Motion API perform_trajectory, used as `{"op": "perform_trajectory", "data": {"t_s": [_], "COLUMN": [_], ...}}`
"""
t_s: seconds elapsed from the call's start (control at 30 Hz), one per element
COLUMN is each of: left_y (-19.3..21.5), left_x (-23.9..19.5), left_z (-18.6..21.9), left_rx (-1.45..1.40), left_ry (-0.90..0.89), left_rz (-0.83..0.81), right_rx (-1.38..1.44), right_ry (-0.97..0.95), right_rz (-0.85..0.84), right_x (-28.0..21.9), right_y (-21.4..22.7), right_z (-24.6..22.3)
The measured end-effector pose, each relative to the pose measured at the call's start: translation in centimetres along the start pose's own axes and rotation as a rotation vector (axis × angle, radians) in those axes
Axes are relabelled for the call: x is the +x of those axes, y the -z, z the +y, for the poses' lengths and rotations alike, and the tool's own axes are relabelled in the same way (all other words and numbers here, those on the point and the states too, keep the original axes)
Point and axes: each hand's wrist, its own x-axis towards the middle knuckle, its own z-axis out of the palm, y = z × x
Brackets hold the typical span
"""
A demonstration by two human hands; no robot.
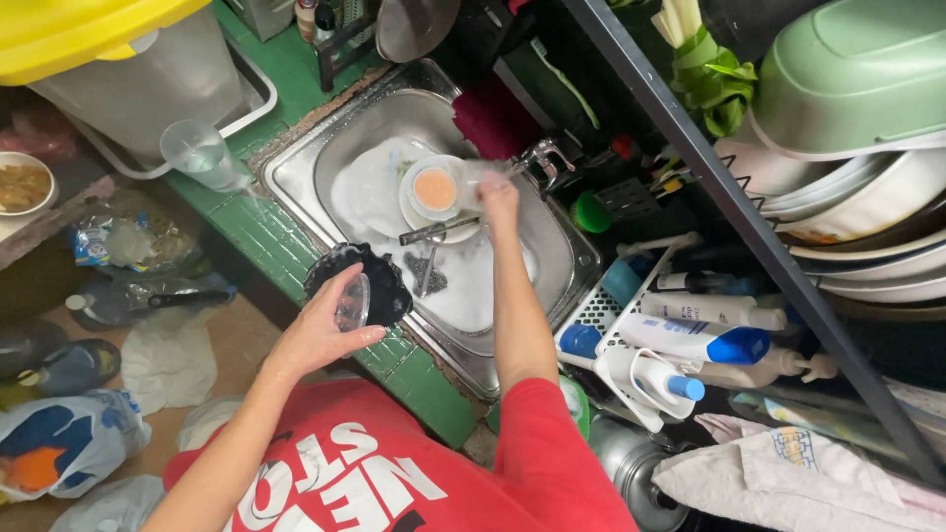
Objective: The person is washing dishes in a sink using a sponge and soap, then rinsing them and placing them in a rack.
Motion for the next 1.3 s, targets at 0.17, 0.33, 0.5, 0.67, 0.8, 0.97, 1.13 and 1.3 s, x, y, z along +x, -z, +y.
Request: {"op": "perform_trajectory", "data": {"t_s": [0.17, 0.33, 0.5, 0.67, 0.8, 0.97, 1.13, 1.3], "left_y": [-0.2, 0.2, 0.5, 0.4, 0.0, -0.2, -0.2, -0.4], "left_x": [-0.1, 0.1, 0.0, 0.2, 0.1, 0.2, 0.7, 0.3], "left_z": [0.0, -0.8, -0.9, -0.7, -0.4, 0.1, 0.0, 0.2], "left_rx": [-0.028, -0.049, -0.061, -0.027, -0.002, 0.006, -0.002, 0.026], "left_ry": [-0.024, -0.023, -0.049, -0.022, -0.026, -0.034, -0.032, -0.015], "left_rz": [0.004, 0.021, 0.039, 0.049, 0.034, 0.013, 0.025, 0.0], "right_rx": [1.232, 0.837, -0.641, -0.873, -0.892, -0.95, -0.073, 1.285], "right_ry": [-0.628, -0.322, 0.332, 0.606, 0.48, 0.478, 0.017, -0.537], "right_rz": [-0.098, -0.219, -0.254, -0.133, -0.084, -0.263, -0.017, -0.064], "right_x": [0.0, -5.3, -3.3, -5.9, -7.6, -7.0, 1.0, -2.1], "right_y": [1.9, 2.9, 1.4, 0.0, 2.9, 2.4, -1.2, 1.8], "right_z": [-3.7, -8.8, -1.8, -0.8, -1.7, -2.1, 2.7, -4.4]}}
